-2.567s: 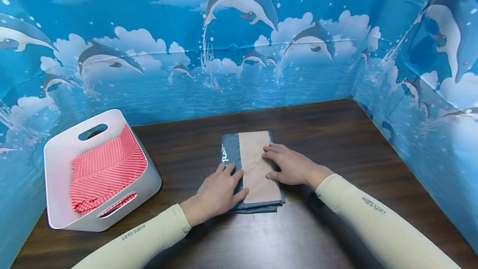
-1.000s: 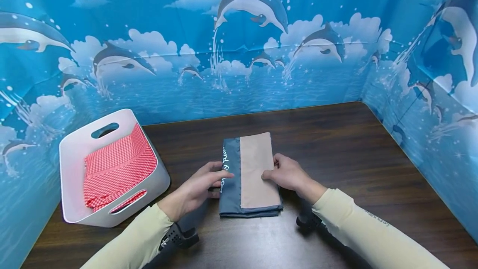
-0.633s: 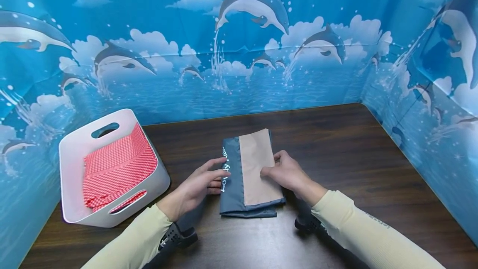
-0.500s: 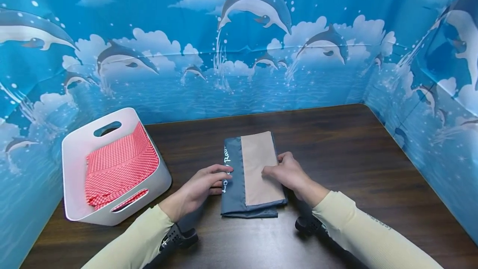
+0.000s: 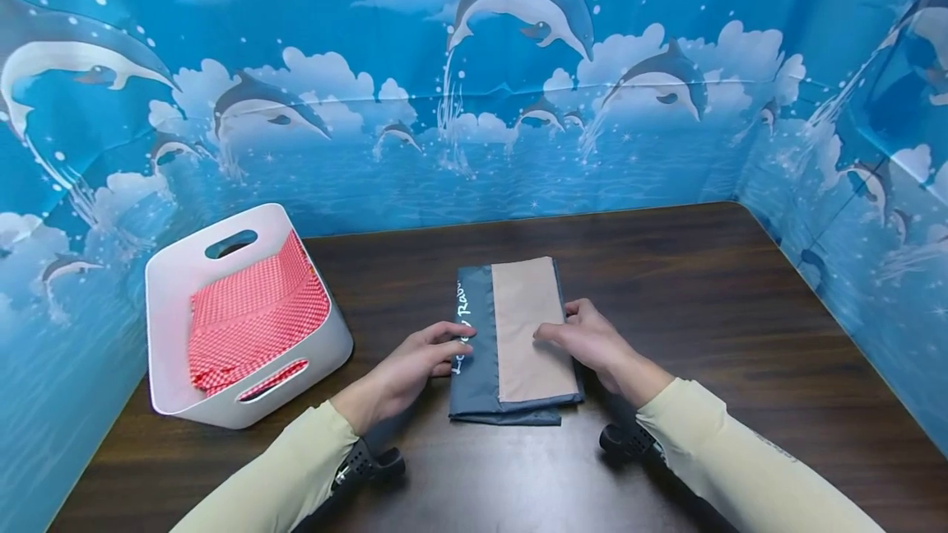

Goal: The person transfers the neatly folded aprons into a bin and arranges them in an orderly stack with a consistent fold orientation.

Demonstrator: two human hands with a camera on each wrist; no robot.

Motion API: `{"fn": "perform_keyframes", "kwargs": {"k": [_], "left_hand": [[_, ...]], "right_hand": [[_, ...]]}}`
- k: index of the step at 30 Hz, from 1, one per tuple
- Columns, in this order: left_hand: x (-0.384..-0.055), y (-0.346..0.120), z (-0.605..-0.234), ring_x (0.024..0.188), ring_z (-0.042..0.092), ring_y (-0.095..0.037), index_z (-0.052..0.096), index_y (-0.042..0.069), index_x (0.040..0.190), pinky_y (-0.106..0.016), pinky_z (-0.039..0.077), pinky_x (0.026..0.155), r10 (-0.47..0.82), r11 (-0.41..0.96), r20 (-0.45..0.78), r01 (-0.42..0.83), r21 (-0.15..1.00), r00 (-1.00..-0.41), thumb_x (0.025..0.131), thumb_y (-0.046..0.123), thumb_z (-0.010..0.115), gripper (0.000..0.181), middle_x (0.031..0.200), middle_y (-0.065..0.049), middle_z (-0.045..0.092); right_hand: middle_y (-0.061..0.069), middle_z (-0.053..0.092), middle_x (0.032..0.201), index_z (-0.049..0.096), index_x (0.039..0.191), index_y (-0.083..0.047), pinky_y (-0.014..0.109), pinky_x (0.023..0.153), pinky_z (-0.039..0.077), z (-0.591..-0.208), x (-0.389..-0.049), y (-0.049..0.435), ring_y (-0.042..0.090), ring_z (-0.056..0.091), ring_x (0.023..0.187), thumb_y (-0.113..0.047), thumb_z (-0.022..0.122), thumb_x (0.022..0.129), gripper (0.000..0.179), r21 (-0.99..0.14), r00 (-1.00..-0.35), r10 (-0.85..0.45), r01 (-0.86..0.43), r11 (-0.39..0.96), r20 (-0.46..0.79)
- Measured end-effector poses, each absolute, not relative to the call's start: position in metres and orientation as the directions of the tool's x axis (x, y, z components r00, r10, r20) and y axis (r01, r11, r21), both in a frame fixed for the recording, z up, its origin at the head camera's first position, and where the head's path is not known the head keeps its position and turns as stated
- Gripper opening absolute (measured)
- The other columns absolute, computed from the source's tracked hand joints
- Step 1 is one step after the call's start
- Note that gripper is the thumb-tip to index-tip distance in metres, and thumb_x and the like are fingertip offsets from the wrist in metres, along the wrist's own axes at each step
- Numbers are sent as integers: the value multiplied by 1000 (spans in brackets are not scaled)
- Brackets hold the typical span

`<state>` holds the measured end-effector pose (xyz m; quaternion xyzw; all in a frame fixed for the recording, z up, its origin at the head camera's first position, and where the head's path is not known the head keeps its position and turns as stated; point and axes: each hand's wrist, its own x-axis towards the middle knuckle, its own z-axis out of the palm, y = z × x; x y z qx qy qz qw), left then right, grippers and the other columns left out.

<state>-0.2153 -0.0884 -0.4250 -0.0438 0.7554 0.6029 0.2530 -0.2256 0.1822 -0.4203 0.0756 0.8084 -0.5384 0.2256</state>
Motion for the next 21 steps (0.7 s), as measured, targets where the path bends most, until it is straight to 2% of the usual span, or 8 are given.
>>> {"fn": "perform_keyframes", "kwargs": {"k": [3,7,9,13,16,18,21], "left_hand": [[-220,-86,-422,133,57,-31,66,14,142,-54,43,122,253,268,-426,-360,894,-869,105,26,67,39,152,-14,53],[-223,-84,-419,135,56,-30,65,15,143,-54,42,123,263,256,-418,-355,899,-869,105,26,67,39,152,-14,53],[-222,-85,-420,135,55,-30,65,15,143,-54,42,124,263,255,-425,-362,896,-866,105,26,67,39,154,-14,52],[-218,-88,-423,135,54,-29,65,13,143,-53,42,123,265,249,-438,-377,892,-859,106,25,66,39,156,-14,52],[-215,-92,-425,134,55,-29,65,11,144,-52,43,122,276,236,-438,-381,894,-856,107,23,65,39,159,-14,51],[-214,-94,-426,134,55,-28,65,10,145,-51,44,122,279,230,-441,-386,893,-853,107,23,64,40,160,-13,51],[-211,-97,-426,133,56,-27,66,9,145,-50,45,122,277,222,-447,-396,891,-851,107,22,64,40,161,-13,52]], "right_hand": [[29,49,149,6,168,-1,68,123,33,-417,-226,187,43,48,138,-38,70,100,101,-851,-892,-133,354,388,-432],[32,44,157,-4,171,-15,71,124,30,-415,-226,191,46,43,145,-36,71,100,105,-881,-907,-161,316,351,-390],[31,33,167,4,172,-20,73,125,27,-416,-226,192,48,35,150,-33,72,100,100,-892,-909,-188,295,344,-373],[24,14,176,36,163,-18,74,124,28,-424,-222,193,48,23,153,-23,76,96,78,-898,-893,-266,260,355,-364],[25,21,172,47,155,-13,66,118,40,-429,-219,194,47,30,147,-16,78,93,69,-903,-889,-294,236,360,-350],[26,27,168,48,153,-11,57,110,48,-431,-218,194,46,38,141,-14,79,92,69,-905,-892,-301,220,364,-338],[27,33,162,46,153,-11,44,99,53,-432,-216,193,41,50,130,-13,80,91,71,-906,-892,-311,203,372,-328]]}}
